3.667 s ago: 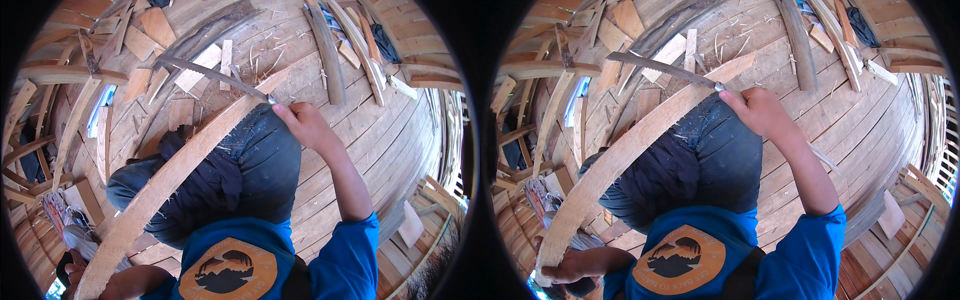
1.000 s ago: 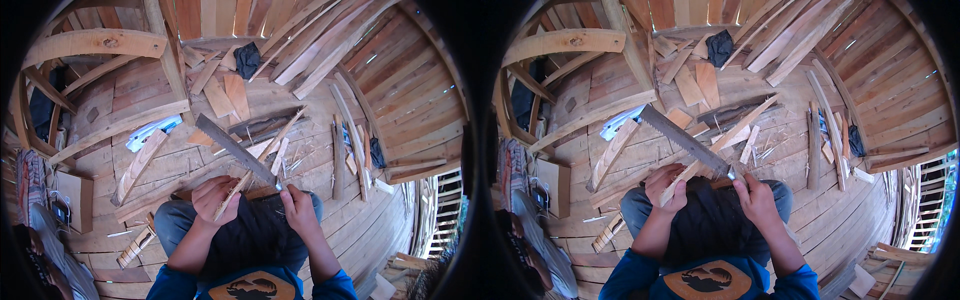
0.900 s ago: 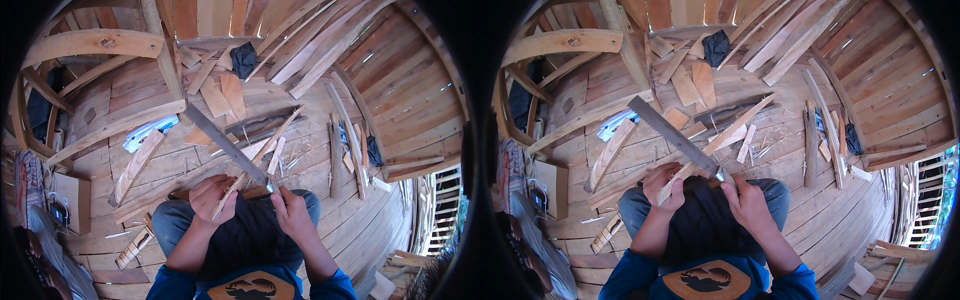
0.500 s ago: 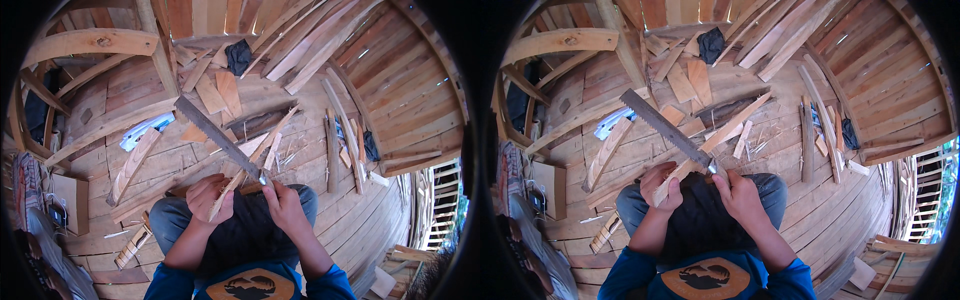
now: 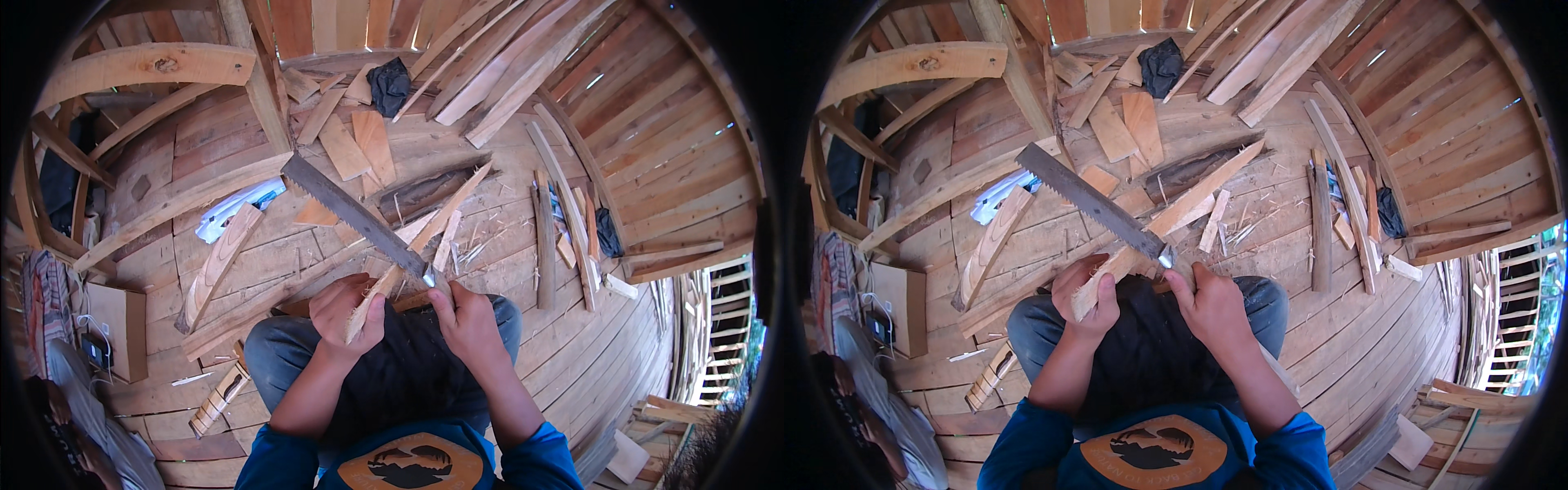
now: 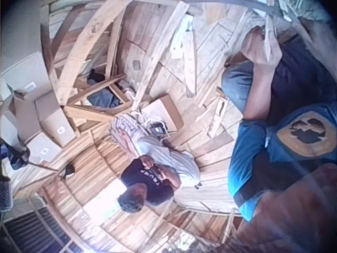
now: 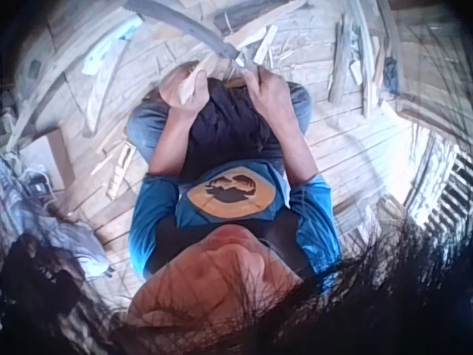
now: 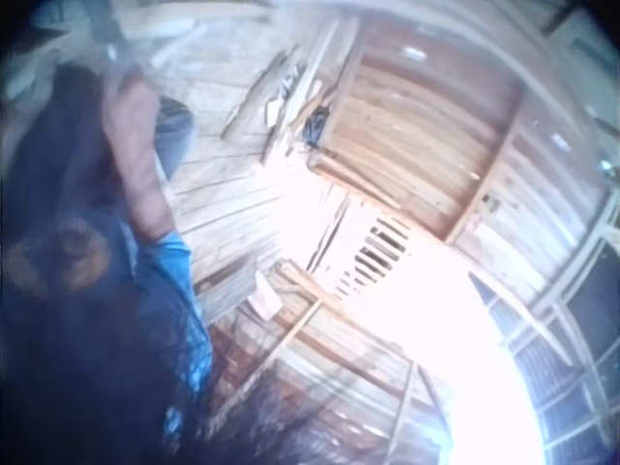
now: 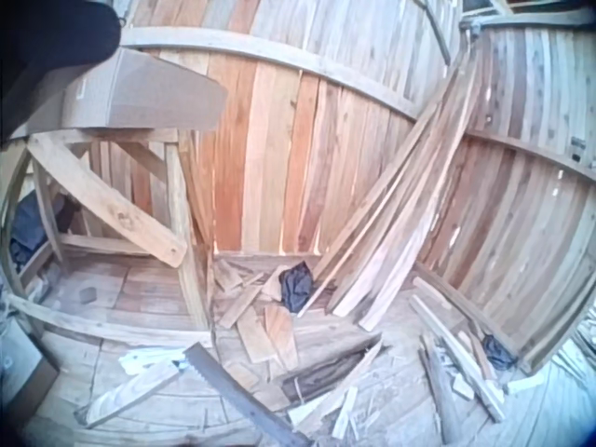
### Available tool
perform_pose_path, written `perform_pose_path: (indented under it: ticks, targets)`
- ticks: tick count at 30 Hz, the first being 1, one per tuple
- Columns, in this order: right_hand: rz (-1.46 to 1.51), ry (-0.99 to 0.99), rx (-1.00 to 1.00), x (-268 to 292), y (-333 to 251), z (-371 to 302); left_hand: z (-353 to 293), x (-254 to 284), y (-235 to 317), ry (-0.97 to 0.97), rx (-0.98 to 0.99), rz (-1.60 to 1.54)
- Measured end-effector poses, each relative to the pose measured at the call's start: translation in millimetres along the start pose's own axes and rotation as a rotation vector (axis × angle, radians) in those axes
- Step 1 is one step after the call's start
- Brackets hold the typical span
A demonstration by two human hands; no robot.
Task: The person saws a piece of wood by hand while holding it steady with one hand.
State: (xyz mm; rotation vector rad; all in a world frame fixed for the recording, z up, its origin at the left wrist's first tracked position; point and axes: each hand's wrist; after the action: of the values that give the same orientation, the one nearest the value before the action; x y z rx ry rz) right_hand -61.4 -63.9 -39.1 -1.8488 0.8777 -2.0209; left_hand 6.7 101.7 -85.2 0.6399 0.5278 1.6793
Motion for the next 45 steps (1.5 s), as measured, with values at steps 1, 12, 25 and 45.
perform_pose_path:
  ticks: [1, 12, 25, 45]
  targets:
    - [0.005, -0.009, 0.012, 1.6, -1.6, -0.7, -0.6, -0.5, -0.4, -0.014, -0.016, -0.004]
    - [-0.290, 0.103, 0.013, -0.2, 26.9, 6.3, -2.0, -9.9, 0.5, -0.065, -0.136, 0.027]
    - [-0.154, 0.113, 0.049, 2.7, 34.6, -3.5, -3.5, -6.8, 11.2, -0.085, -0.165, 0.004]
    - [0.304, -0.087, 0.129, 83.7, 11.8, -104.4, 3.1, 37.1, 149.0, 0.025, 0.127, -0.012]
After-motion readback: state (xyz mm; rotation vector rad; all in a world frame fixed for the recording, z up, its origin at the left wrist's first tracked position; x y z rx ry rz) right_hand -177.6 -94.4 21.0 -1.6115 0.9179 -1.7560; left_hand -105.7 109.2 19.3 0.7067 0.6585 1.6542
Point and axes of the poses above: each hand's wrist, its own z-axis towards the middle knuckle, its own x-axis out of the back of the hand, y = z × x, and after that the axes turned 1 degree about -z, right-handed
